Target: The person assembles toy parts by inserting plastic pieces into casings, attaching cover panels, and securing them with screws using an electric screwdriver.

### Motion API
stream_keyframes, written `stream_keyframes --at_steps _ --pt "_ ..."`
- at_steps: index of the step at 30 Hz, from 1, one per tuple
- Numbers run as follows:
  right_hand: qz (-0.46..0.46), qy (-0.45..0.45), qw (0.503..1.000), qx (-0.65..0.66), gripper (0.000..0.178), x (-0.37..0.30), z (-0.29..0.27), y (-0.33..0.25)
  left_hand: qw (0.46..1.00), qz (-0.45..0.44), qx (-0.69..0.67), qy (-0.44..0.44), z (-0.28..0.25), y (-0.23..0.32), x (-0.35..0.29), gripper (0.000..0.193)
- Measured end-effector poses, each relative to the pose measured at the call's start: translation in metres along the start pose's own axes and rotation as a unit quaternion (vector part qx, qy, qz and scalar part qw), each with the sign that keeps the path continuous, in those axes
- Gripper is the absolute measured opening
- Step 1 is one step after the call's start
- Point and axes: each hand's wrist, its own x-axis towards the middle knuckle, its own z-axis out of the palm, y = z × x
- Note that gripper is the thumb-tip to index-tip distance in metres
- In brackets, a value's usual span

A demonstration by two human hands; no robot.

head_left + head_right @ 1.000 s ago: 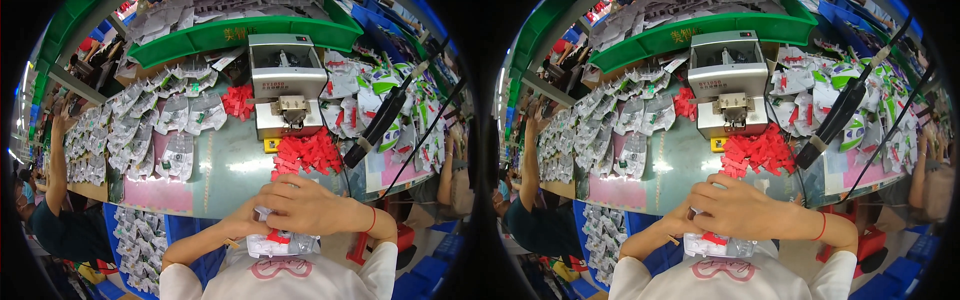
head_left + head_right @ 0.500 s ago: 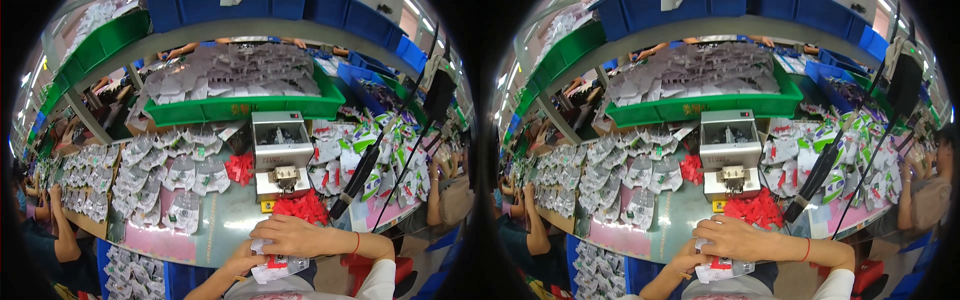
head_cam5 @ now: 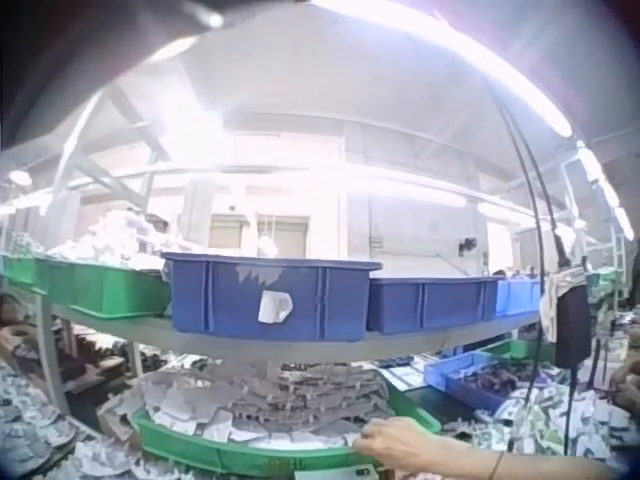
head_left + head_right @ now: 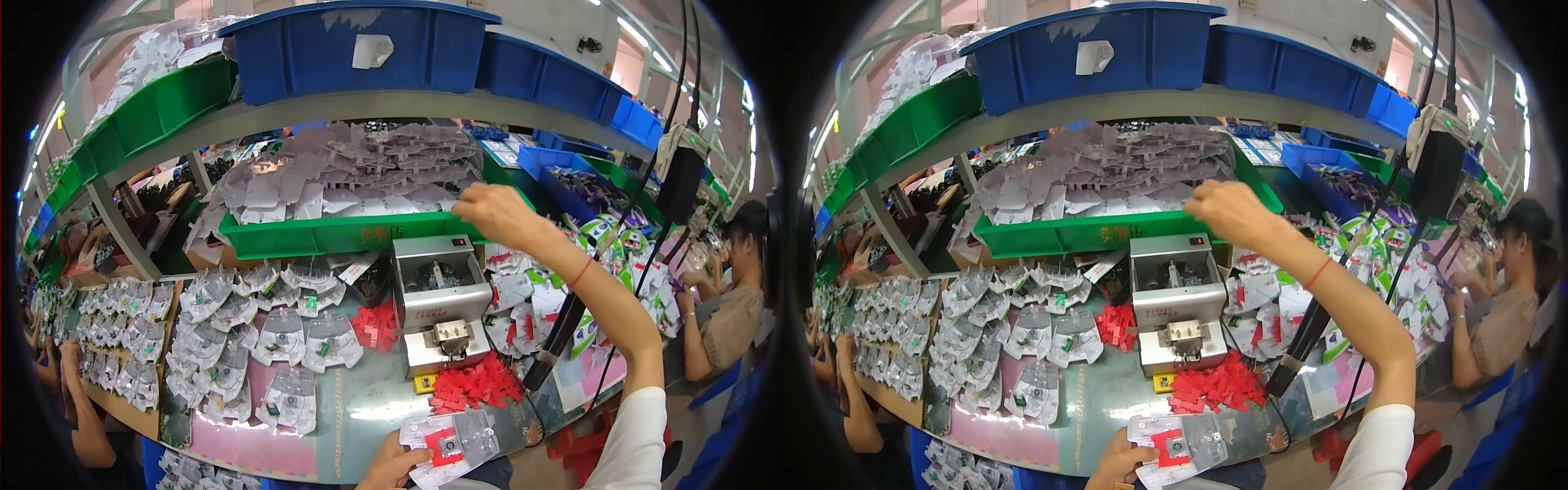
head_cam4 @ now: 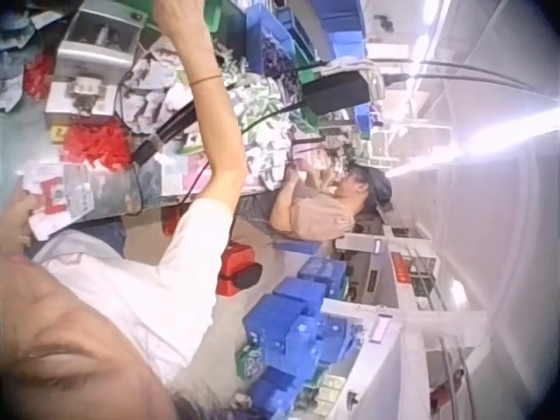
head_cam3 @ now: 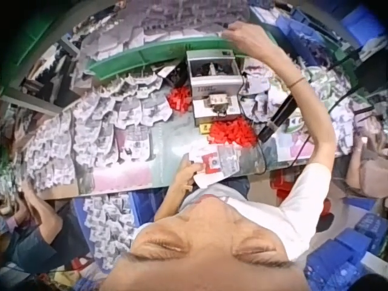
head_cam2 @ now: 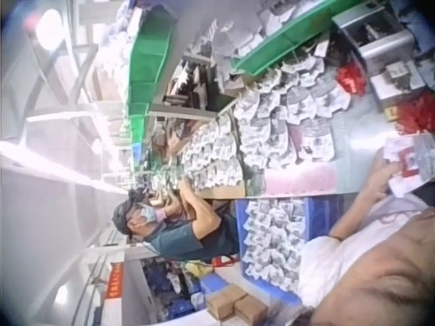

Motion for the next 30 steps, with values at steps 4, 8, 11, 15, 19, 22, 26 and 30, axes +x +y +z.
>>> stream_keyframes --at_steps 4,8,11,15,19,22,26,30 --pt "0.169 -0.079 0.981 -0.058 0.013 0.000 0.025 0.062 0.999 -0.014 -0.049 0.013 0.004 0.002 0.001 0.051" --pt "0.274 -0.118 0.952 -0.073 0.013 -0.003 0.060 0.108 0.998 -0.027 -0.043 0.034 0.002 0.010 0.002 0.054" --pt "0.267 -0.091 0.953 -0.113 0.017 0.003 0.080 0.119 0.997 -0.041 -0.049 0.041 0.003 0.014 0.003 0.054" --pt "0.291 -0.139 0.939 -0.117 0.021 0.037 0.104 0.106 0.996 -0.013 -0.044 0.076 -0.005 0.007 0.008 0.055" --pt "0.301 -0.193 0.918 -0.171 0.019 0.041 0.100 0.114 0.998 0.019 -0.010 0.064 -0.006 0.000 0.012 0.057" --pt "0.287 -0.044 0.932 -0.216 0.011 0.037 0.094 0.112 0.996 -0.001 -0.040 0.082 -0.002 0.000 0.010 0.057" --pt "0.260 0.030 0.953 -0.155 0.008 0.016 0.050 0.103 0.999 -0.014 -0.021 0.040 -0.003 -0.004 0.016 0.058" --pt "0.118 0.164 0.979 -0.029 0.003 -0.014 -0.016 0.039 0.998 0.034 0.011 -0.044 -0.005 -0.010 0.014 0.064"
